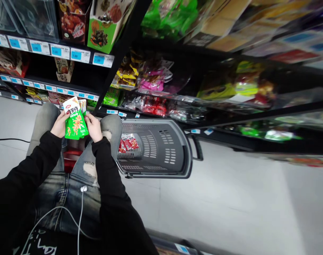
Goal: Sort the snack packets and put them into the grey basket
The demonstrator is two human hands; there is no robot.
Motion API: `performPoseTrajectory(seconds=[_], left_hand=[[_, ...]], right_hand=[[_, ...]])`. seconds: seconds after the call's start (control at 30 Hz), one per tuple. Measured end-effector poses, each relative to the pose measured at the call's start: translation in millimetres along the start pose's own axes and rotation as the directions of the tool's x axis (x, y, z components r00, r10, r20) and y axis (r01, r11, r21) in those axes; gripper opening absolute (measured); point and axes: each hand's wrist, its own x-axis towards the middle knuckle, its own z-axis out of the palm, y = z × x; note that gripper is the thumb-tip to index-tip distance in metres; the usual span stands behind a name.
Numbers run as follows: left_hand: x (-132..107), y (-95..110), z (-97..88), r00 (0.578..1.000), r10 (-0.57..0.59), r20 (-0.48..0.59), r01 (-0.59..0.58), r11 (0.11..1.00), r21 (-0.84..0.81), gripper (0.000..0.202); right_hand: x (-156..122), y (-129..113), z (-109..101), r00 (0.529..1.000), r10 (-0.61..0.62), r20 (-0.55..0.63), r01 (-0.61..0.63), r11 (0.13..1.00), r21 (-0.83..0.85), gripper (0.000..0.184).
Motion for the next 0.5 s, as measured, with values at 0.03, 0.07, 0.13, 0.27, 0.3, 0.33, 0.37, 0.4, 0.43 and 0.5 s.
performPoseTrajectory(seconds=[0.03, 0.07, 0.13, 0.27, 0.3, 0.33, 0.37, 0.4, 0.43, 0.5], left_hand=[[0.3, -0.7, 0.1, 1.000, 0.002, -0.010, -0.002, 1.000, 0.000, 0.038], [0.6, -1.5, 0.2, 1.000, 0.005, -0.021, -0.005, 1.000, 0.002, 0.038], [1.1, -3.2, 0.6, 0.999, 0.013, -0.033, -0.012, 1.000, 0.020, 0.039], [1.5, -5.3, 1.7, 0.999, 0.028, -0.028, -0.026, 0.998, 0.056, 0.039], [1.6, -5.4, 1.9, 0.999, 0.033, -0.030, -0.031, 0.998, 0.063, 0.038], [1.8, -5.4, 2.0, 0.998, 0.042, -0.038, -0.039, 0.997, 0.071, 0.036], [2.0, -5.3, 1.9, 0.997, 0.058, -0.053, -0.054, 0.995, 0.084, 0.034], [2.4, -5.1, 1.4, 0.995, 0.081, -0.065, -0.074, 0.992, 0.104, 0.030], [2.8, -4.9, 0.7, 0.992, 0.102, -0.070, -0.092, 0.988, 0.126, 0.027], [3.9, -4.6, -1.7, 0.989, 0.136, -0.065, -0.124, 0.979, 0.161, 0.022]], right_hand=[[-0.2, -0.5, -0.3, 0.998, 0.003, -0.070, -0.004, 1.000, -0.017, 0.029], [-0.8, -1.7, -0.2, 0.989, 0.007, -0.147, -0.009, 1.000, -0.013, 0.029], [-3.1, -5.7, 0.8, 0.970, 0.014, -0.242, -0.006, 0.999, 0.036, 0.028], [-7.3, -10.9, 5.1, 0.997, 0.030, -0.076, -0.027, 0.999, 0.040, 0.032], [-7.3, -10.5, 5.7, 0.998, 0.038, -0.041, -0.037, 0.999, 0.026, 0.033], [-6.5, -9.3, 5.8, 0.998, 0.048, -0.033, -0.047, 0.999, 0.024, 0.034], [-5.2, -7.5, 4.9, 0.997, 0.055, -0.048, -0.053, 0.998, 0.033, 0.034], [-3.4, -5.4, 3.1, 0.995, 0.061, -0.081, -0.057, 0.997, 0.051, 0.034], [-1.3, -3.2, 0.3, 0.989, 0.067, -0.129, -0.058, 0.996, 0.073, 0.034], [2.4, 0.3, -8.0, 0.963, 0.078, -0.256, -0.053, 0.993, 0.103, 0.034]])
